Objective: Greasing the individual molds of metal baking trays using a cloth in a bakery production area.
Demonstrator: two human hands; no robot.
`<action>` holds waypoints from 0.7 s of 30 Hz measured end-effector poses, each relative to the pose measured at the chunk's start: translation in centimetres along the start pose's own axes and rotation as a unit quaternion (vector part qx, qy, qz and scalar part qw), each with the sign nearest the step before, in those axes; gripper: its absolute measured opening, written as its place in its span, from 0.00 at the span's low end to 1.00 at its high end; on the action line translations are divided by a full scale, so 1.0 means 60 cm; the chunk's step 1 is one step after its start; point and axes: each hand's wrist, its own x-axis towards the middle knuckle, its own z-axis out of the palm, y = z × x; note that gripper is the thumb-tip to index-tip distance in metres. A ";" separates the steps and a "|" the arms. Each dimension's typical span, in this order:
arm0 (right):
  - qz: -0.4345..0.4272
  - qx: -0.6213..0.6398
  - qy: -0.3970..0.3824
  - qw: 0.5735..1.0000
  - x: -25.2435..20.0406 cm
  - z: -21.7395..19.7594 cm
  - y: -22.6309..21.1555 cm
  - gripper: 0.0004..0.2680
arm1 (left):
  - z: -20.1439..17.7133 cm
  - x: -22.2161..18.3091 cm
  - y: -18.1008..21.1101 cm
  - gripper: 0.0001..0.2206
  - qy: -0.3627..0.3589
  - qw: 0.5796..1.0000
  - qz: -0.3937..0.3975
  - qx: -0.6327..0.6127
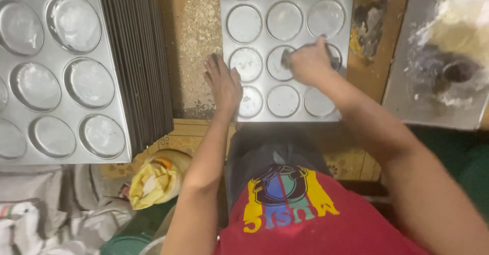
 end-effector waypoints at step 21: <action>0.069 -0.107 0.090 0.988 0.022 0.079 -0.021 0.03 | 0.037 0.026 -0.057 0.28 -0.015 0.999 0.035 -0.034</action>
